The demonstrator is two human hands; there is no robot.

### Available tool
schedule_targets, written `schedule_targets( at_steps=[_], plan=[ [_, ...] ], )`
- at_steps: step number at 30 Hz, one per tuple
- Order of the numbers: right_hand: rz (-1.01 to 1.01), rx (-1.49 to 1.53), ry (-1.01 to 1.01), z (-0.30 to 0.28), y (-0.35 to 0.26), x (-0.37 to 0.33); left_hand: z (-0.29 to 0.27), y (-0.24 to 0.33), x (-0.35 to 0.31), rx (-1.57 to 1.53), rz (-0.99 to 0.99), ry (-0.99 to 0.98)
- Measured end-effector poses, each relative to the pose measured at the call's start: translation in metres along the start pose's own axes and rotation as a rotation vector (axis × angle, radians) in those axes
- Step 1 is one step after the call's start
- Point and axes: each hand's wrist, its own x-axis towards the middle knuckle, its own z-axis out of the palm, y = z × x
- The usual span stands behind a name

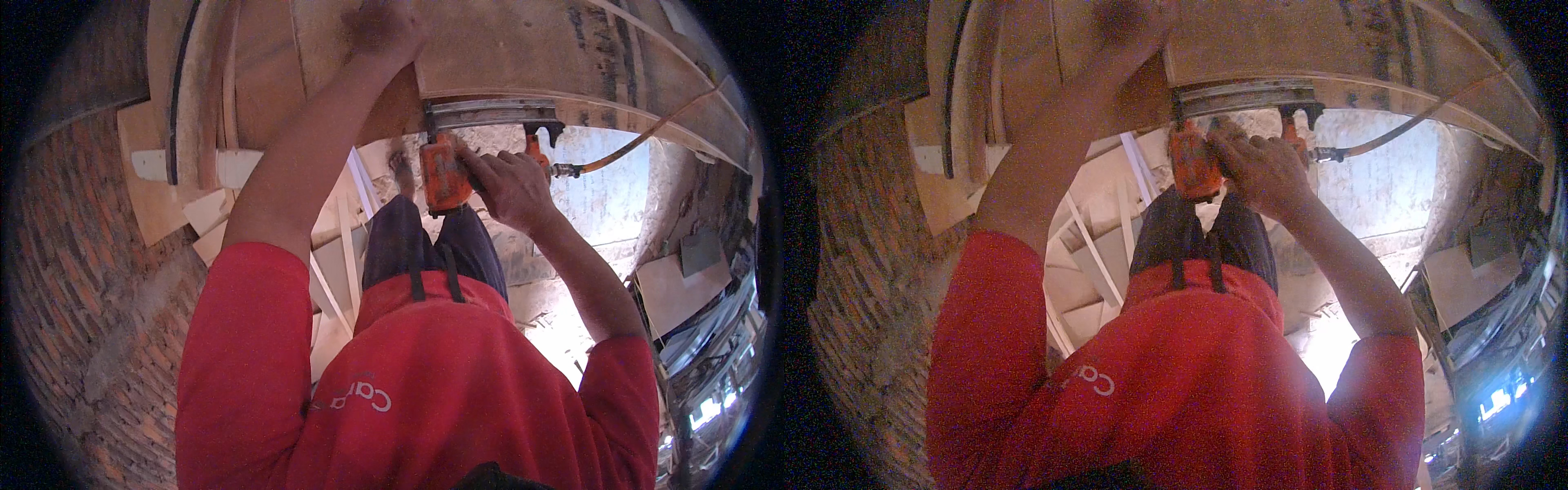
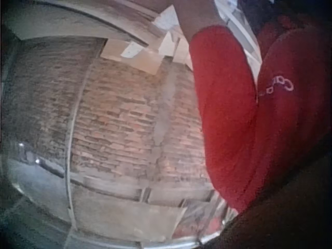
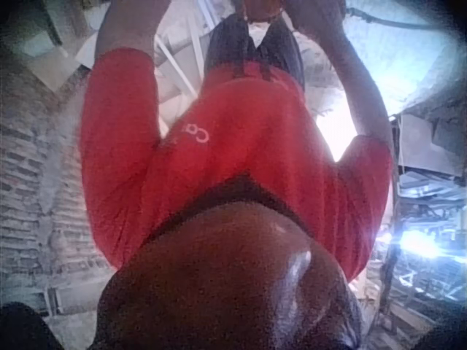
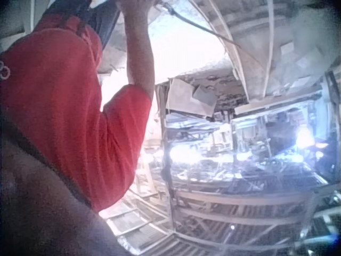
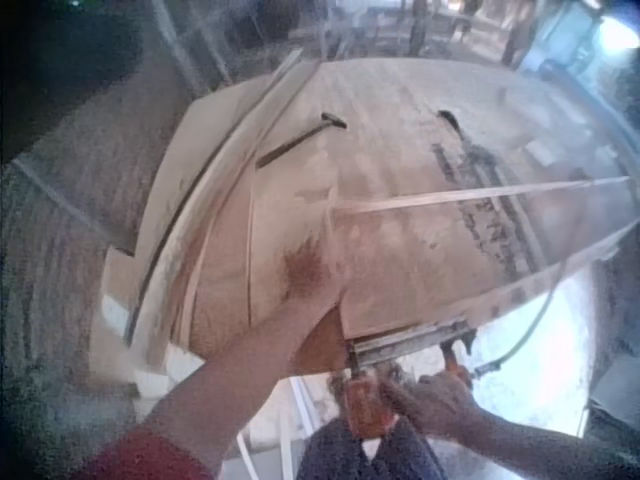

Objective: The person assembles a rectangular wooden frame on a workbench using a pneumatic nail gun. They position thin wooden strips, secure them with nails, and then place a white panel into the completed frame.

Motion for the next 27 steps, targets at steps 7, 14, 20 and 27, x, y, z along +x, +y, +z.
schedule_targets(
  at_steps=[7, 14, 20, 27],
  plan=[
    [0.061, -0.093, -0.121, -0.043, -0.008, -0.023, -0.001, -0.009, 0.004, -0.044, -0.067, -0.171],
    [0.222, -0.042, -0.302, -0.119, -0.011, -0.058, 0.056, -0.050, 0.005, -0.165, 0.051, 0.069],
    [0.269, 0.042, 0.014, -0.154, 0.019, -0.120, -0.037, -0.015, -0.050, -0.387, -0.136, 0.141],
    [0.231, -0.095, 0.118, -0.176, 0.091, -0.137, -0.079, 0.152, -0.190, -1.561, -0.329, -0.881]
  ],
)
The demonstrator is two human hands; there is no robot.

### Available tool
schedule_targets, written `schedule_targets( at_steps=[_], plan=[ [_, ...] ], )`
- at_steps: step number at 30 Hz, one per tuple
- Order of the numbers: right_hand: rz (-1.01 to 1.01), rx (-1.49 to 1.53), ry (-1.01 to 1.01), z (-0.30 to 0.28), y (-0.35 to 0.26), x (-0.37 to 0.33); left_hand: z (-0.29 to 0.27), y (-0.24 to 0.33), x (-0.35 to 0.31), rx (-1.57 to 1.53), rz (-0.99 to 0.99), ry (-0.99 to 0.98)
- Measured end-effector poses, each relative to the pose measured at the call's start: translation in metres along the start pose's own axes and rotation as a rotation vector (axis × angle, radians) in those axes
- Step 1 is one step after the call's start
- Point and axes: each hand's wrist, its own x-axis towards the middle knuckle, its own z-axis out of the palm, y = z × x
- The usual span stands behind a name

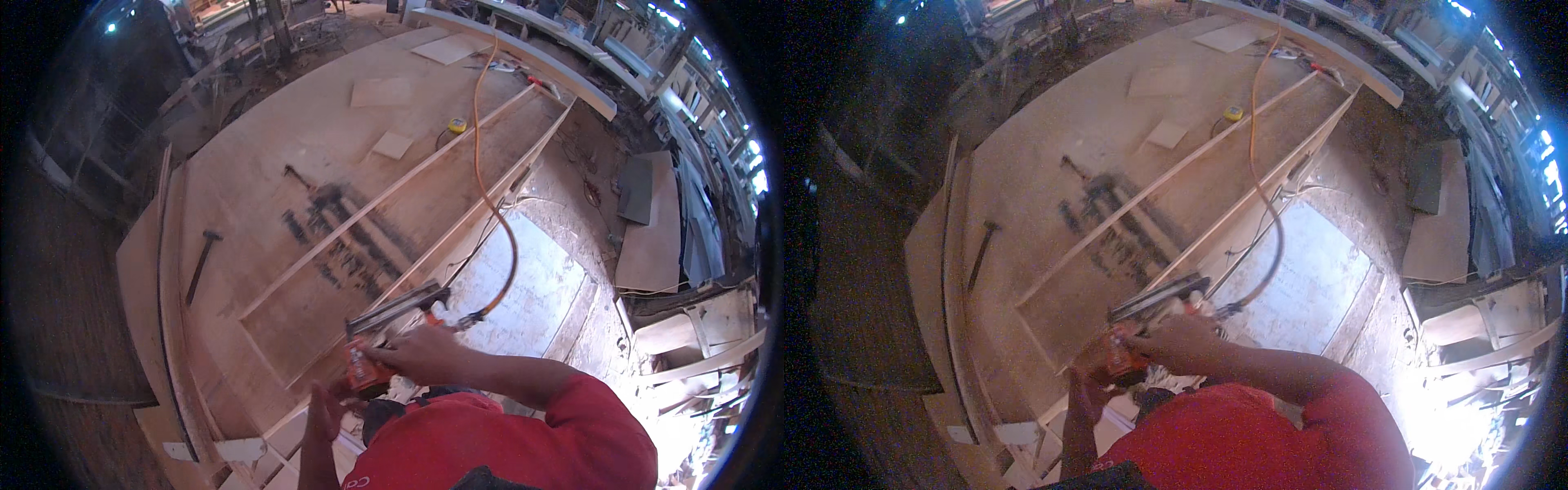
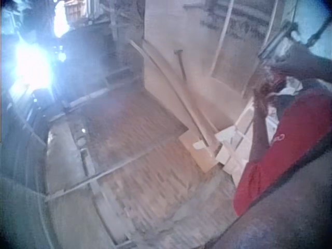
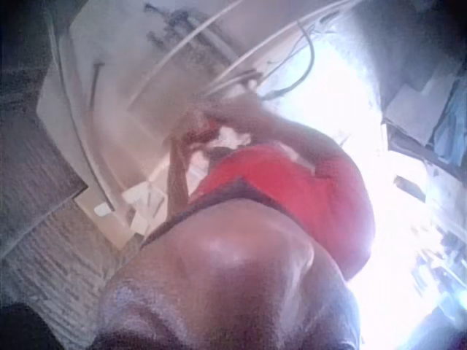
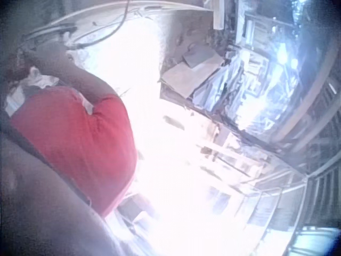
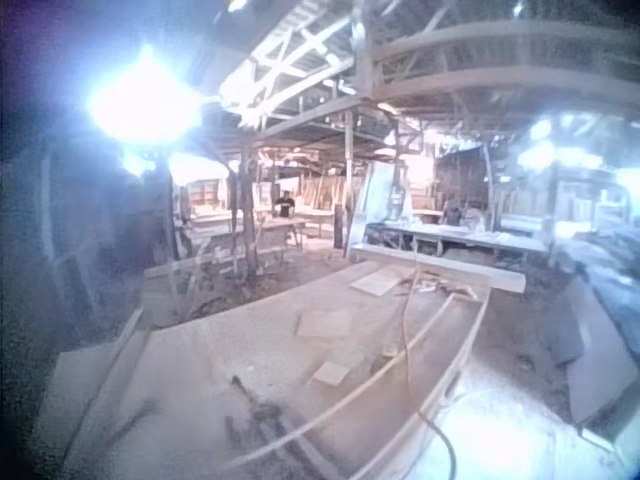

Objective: The person assembles a rectangular wooden frame on a workbench using a pneumatic nail gun. They position thin wooden strips, secure them with nails, and then place a white panel into the completed frame.

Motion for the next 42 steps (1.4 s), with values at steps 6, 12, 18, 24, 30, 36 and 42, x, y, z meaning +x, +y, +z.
schedule_targets(
  at_steps=[6, 12, 18, 24, 30, 36, 42],
  plan=[
    [-0.229, 0.054, 0.099, -0.020, 0.050, 0.022, 0.114, 0.007, 0.041, -0.300, -0.041, 0.043],
    [-0.292, 0.012, 0.127, -0.047, 0.085, 0.026, 0.153, 0.006, 0.071, -0.476, 0.211, 0.095],
    [-0.299, 0.344, 0.918, -0.137, 0.148, -0.032, 0.161, 0.012, 0.100, -0.481, 0.303, 0.082],
    [0.807, 1.230, 1.290, -0.101, 0.265, -0.104, 0.163, 0.037, 0.171, -0.537, 0.152, -0.048],
    [0.033, 2.343, 0.848, -0.145, 0.351, -0.149, 0.222, 0.028, 0.243, -0.336, 0.154, -0.129],
    [0.035, 2.173, 1.128, -0.173, 0.473, -0.242, 0.338, -0.013, 0.308, -0.135, 0.180, -0.173],
    [0.242, 1.844, 1.430, -0.251, 0.600, -0.344, 0.411, -0.027, 0.369, -0.169, 0.092, -0.232]
  ],
)
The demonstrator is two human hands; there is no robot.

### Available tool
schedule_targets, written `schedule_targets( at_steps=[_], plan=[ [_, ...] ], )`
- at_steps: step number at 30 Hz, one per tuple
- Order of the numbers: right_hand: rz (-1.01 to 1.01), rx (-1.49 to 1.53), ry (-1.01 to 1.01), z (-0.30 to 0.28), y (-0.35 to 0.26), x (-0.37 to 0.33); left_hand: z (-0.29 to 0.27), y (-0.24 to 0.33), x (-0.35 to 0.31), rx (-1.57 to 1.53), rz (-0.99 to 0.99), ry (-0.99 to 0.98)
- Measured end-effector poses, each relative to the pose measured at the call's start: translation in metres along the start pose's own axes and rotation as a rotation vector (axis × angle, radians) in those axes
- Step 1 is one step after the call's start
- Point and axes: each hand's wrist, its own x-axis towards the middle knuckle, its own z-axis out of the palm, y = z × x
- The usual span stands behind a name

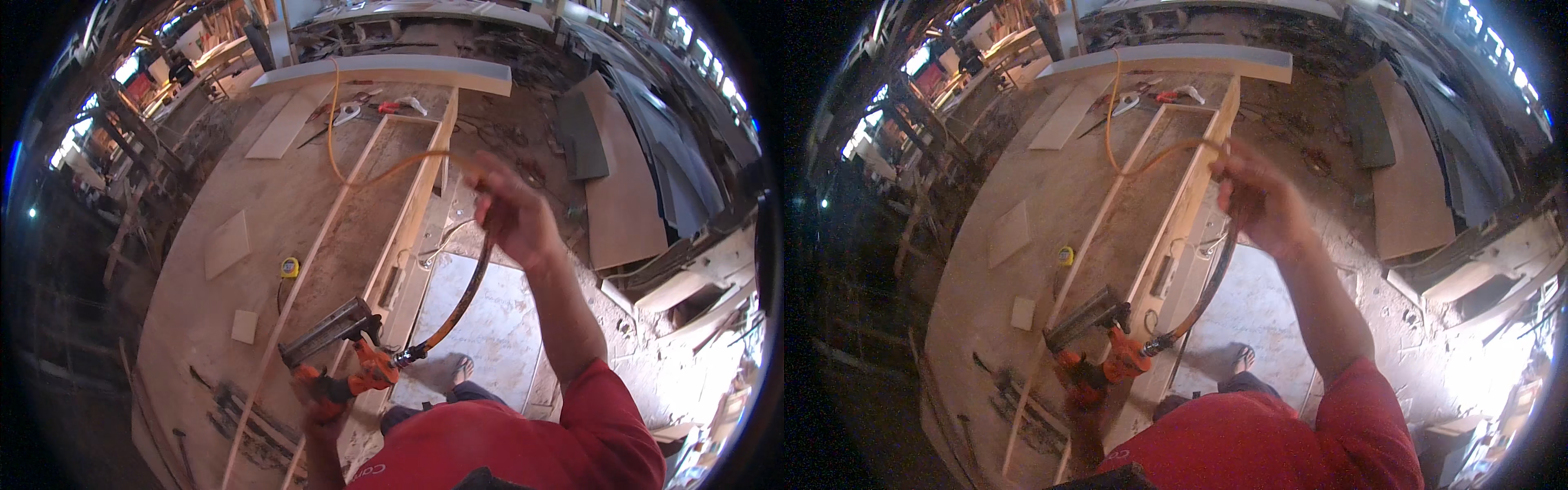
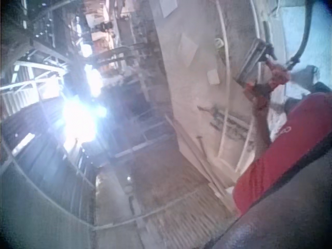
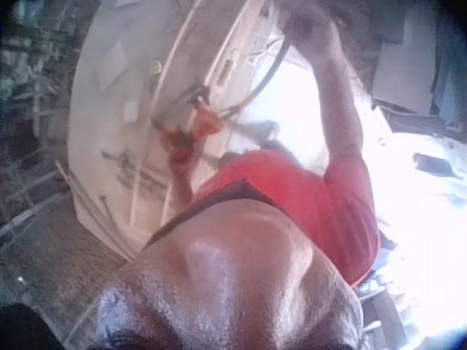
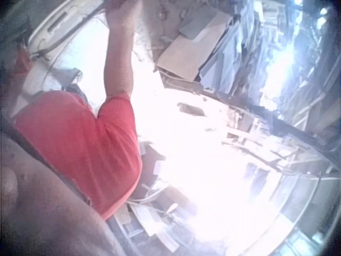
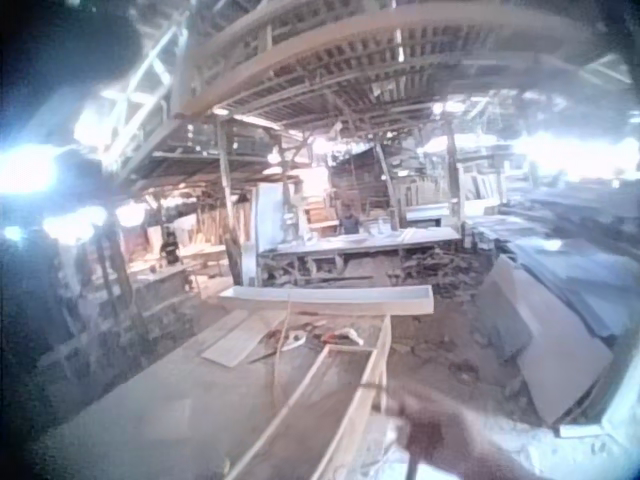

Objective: The person assembles a rectangular wooden frame on a workbench using a pneumatic nail gun. They position thin wooden strips, secure them with nails, and then place a white panel into the completed frame.

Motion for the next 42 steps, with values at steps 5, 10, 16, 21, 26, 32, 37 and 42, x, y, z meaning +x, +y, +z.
schedule_targets(
  at_steps=[5, 10, 16, 21, 26, 32, 37, 42],
  plan=[
    [-0.219, -0.166, 0.142, -0.029, -0.103, 0.097, 0.064, -0.019, 0.060, 0.039, 0.109, -0.031],
    [-0.386, -0.237, 0.238, -0.071, -0.188, 0.183, 0.079, -0.040, 0.136, 0.063, 0.089, -0.100],
    [-0.599, -0.435, 0.156, -0.127, -0.317, 0.248, 0.182, -0.057, 0.253, 0.089, 0.089, -0.116],
    [-0.617, -0.250, 0.165, -0.184, -0.446, 0.286, 0.272, -0.058, 0.365, 0.074, 0.059, -0.280],
    [-0.898, -0.895, 0.334, -0.348, -0.599, 0.349, 0.370, -0.076, 0.467, 0.084, 0.070, -0.536],
    [-0.796, -0.435, 0.514, -0.421, -0.592, 0.456, 0.444, -0.144, 0.524, 0.078, 0.041, -0.401],
    [-0.665, -0.348, 0.592, -0.509, -0.594, 0.530, 0.496, -0.220, 0.582, 0.522, 0.278, -0.428],
    [-0.459, -0.696, 0.787, -0.669, -0.597, 0.596, 0.622, -0.258, 0.591, 0.120, 0.001, -0.371]
  ],
)
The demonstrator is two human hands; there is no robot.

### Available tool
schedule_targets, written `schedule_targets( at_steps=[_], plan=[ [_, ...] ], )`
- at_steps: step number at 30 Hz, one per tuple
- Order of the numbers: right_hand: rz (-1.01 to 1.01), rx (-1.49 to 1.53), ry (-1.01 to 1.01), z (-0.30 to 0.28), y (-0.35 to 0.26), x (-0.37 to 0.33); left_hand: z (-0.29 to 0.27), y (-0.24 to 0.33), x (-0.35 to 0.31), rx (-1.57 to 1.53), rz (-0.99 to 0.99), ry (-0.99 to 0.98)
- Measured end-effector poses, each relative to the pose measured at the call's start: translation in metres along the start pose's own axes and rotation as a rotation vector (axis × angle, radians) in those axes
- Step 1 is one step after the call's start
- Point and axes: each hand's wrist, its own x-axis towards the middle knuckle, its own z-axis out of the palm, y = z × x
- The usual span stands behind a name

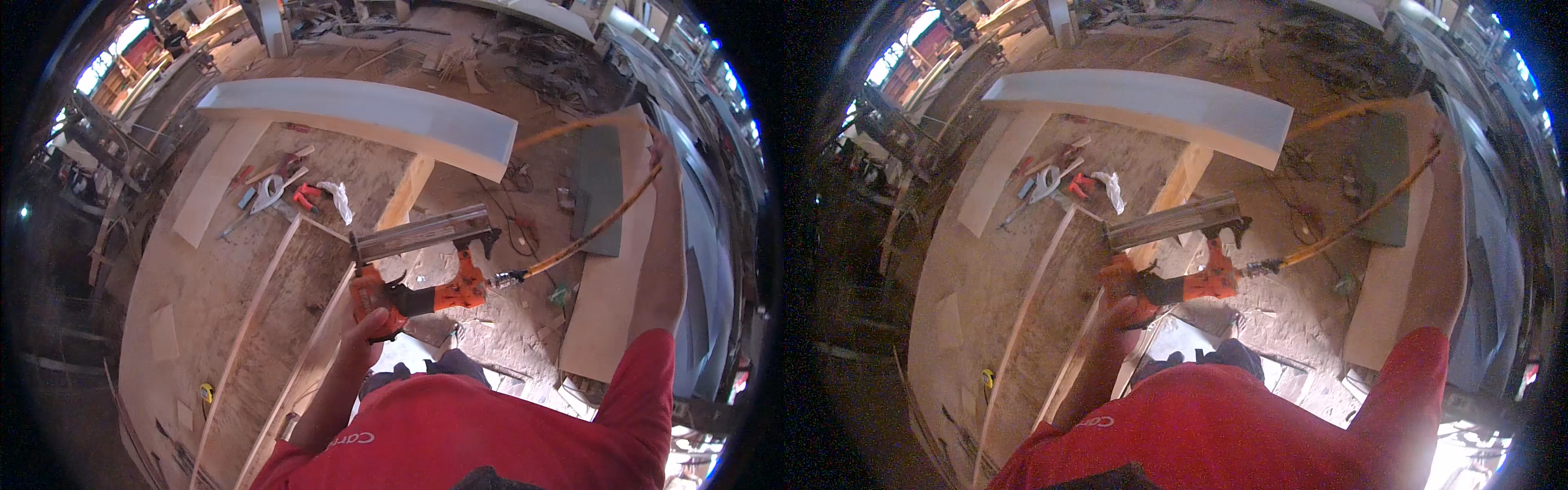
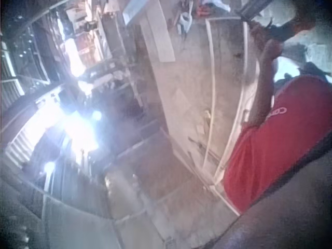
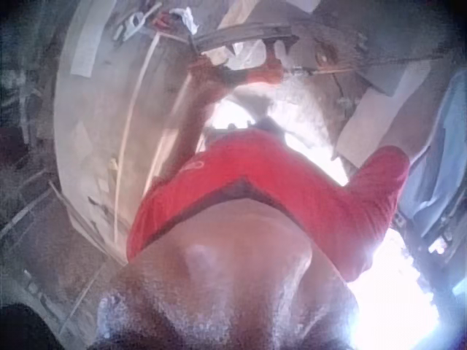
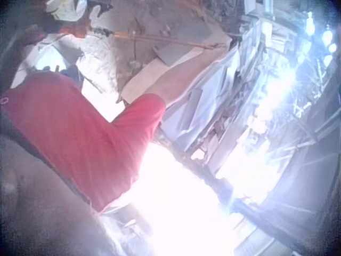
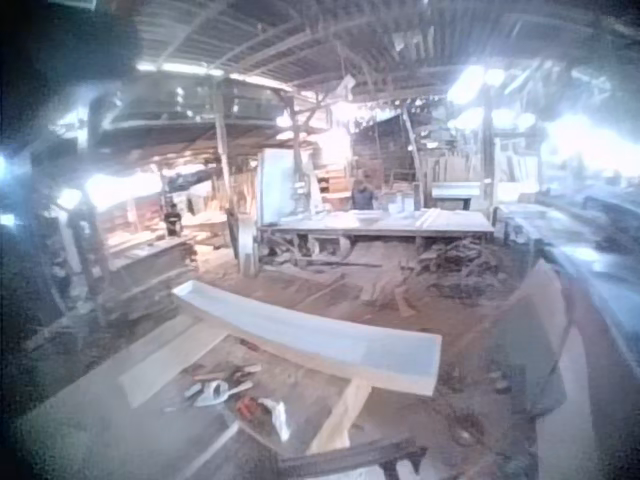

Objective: The person assembles a rectangular wooden frame on a workbench using a pneumatic nail gun. They position thin wooden strips, secure them with nails, and then place a white panel into the completed frame.

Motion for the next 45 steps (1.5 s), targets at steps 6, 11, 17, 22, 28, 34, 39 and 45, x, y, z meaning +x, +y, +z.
schedule_targets(
  at_steps=[6, 11, 17, 22, 28, 34, 39, 45],
  plan=[
    [0.138, -0.617, -0.448, -0.092, 0.241, -0.020, 0.015, -0.018, 0.027, 0.175, -0.162, 0.179],
    [-0.245, -1.213, -0.612, -0.090, 0.329, -0.187, -0.001, -0.035, 0.031, 0.347, -0.194, 0.333],
    [-0.560, -0.629, -0.917, 0.121, 0.140, -0.430, -0.057, -0.053, 0.038, 0.500, -0.204, 0.460],
    [-0.824, -0.804, -1.193, 0.182, 0.140, -0.486, -0.078, -0.029, 0.053, 0.334, -0.222, 0.329],
    [-0.908, -0.923, -1.350, 0.248, 0.139, -0.487, -0.082, 0.001, 0.055, 0.156, -0.264, 0.385],
    [-0.870, -0.658, -1.532, 0.314, 0.186, -0.461, -0.127, 0.009, 0.056, 0.029, -0.352, 0.485],
    [-0.852, -0.700, -1.375, 0.402, 0.231, -0.435, -0.116, 0.049, -0.008, 0.185, -0.138, 0.758],
    [-0.768, -0.889, -1.289, 0.505, 0.280, -0.392, -0.047, 0.101, -0.008, 0.171, 0.406, 0.747]
  ],
)
